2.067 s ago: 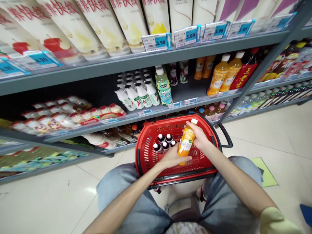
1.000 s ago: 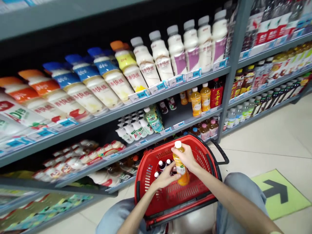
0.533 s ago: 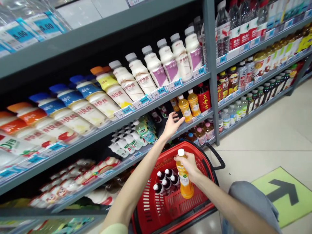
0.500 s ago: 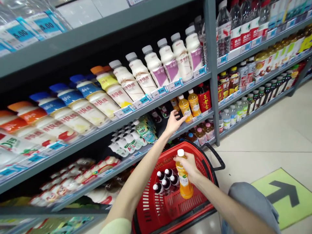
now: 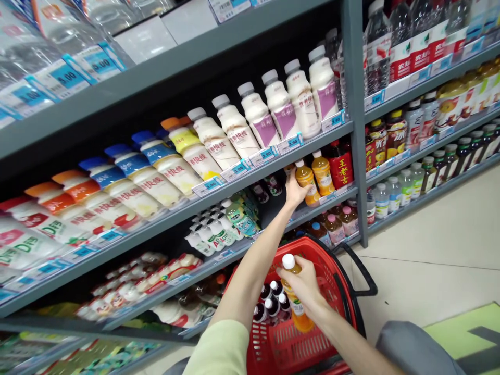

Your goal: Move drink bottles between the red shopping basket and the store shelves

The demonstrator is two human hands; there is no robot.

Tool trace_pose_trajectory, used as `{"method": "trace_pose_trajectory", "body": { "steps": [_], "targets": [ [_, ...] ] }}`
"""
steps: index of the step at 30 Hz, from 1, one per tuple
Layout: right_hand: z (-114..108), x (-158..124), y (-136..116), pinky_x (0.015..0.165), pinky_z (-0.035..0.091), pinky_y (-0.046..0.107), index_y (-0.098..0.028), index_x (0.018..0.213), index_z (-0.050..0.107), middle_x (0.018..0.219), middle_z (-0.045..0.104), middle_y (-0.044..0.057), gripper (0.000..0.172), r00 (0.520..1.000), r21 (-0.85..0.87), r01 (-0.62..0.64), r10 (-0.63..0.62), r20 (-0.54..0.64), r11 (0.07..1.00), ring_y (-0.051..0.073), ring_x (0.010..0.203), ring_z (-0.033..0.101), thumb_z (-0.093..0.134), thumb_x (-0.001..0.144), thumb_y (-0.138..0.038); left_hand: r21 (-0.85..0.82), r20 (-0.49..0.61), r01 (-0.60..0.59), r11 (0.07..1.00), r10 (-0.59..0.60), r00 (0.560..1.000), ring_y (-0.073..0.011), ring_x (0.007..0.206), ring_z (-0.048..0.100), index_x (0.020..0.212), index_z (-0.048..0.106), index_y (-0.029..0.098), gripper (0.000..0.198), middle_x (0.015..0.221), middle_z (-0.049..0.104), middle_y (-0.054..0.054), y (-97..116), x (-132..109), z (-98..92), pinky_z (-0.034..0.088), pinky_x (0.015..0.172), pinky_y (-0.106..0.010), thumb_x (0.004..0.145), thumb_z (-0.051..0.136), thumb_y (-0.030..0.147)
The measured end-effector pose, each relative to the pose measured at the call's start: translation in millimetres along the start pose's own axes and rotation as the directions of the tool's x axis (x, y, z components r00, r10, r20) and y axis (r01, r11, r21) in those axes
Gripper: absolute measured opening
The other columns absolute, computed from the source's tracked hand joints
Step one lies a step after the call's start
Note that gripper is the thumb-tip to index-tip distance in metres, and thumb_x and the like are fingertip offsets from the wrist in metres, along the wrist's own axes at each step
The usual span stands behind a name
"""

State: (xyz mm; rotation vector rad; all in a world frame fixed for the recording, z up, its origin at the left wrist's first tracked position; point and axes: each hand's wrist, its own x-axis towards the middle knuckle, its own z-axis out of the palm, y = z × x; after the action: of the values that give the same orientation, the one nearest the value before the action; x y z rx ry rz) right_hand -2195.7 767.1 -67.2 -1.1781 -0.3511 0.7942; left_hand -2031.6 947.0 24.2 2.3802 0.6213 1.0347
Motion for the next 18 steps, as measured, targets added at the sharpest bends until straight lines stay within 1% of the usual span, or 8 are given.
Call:
{"method": "trace_pose_trajectory", "body": {
  "steps": [3,6,10,14,18],
  "targets": [
    [-2.3,-4.9,-4.4,0.058,0.038,0.025,-0.017,0.068,0.061,0.062,0.058,-0.002,0.023,1.0,-0.007,-0.011,0.011,0.023,1.0,0.013,0.061,0.05,0.076,0.062,-0.033,0.038,-0.031,0.019,0.999,-0.018,0.999,-0.0299,0.127,0.059,0.141,0.049,0.021,0.087,0.137,0.059,-0.012,-9.2,4.7,0.7,0.047,0.112,-0.042,0.062,0.087,0.02],
    [-4.4,-9.1,-6.1,0.058,0.038,0.025,-0.017,0.07,0.059,0.063,0.057,-0.003,0.023,0.999,0.013,-0.025,0.024,0.038,1.0,0.013,0.062,0.049,0.075,0.064,-0.032,0.061,-0.057,0.046,0.997,-0.043,0.997,-0.0305,0.127,0.059,0.141,0.049,0.02,0.087,0.135,0.06,-0.014,-15.2,12.1,1.6,0.046,0.112,-0.041,0.063,0.087,0.019],
    [-6.5,-11.5,-8.6,0.058,0.038,0.024,-0.017,0.07,0.056,0.064,0.055,-0.003,0.024,0.997,0.037,-0.049,0.046,0.055,0.998,0.012,0.063,0.049,0.074,0.064,-0.03,0.075,-0.079,0.065,0.995,-0.059,0.995,-0.0319,0.128,0.058,0.141,0.05,0.02,0.088,0.134,0.061,-0.014,-21.1,25.3,2.8,0.045,0.114,-0.044,0.061,0.087,0.015],
    [-8.4,-7.6,-10.3,0.056,0.037,0.024,-0.017,0.07,0.056,0.063,0.054,-0.003,0.022,0.995,0.053,-0.084,0.082,0.055,0.995,0.011,0.061,0.047,0.074,0.063,-0.028,0.079,-0.093,0.052,0.996,-0.045,0.995,-0.0324,0.128,0.059,0.142,0.051,0.019,0.086,0.136,0.062,-0.015,-28.1,35.9,3.1,0.045,0.114,-0.043,0.063,0.084,0.011],
    [-11.5,-0.3,-8.0,0.055,0.037,0.024,-0.017,0.072,0.057,0.063,0.054,-0.004,0.023,0.994,0.054,-0.099,0.097,0.046,0.994,0.012,0.06,0.048,0.075,0.063,-0.029,0.085,-0.082,0.052,0.995,-0.045,0.996,-0.032,0.126,0.06,0.145,0.047,0.022,0.089,0.139,0.061,-0.013,-31.3,42.1,2.9,0.047,0.112,-0.043,0.064,0.081,0.009]
  ]
}}
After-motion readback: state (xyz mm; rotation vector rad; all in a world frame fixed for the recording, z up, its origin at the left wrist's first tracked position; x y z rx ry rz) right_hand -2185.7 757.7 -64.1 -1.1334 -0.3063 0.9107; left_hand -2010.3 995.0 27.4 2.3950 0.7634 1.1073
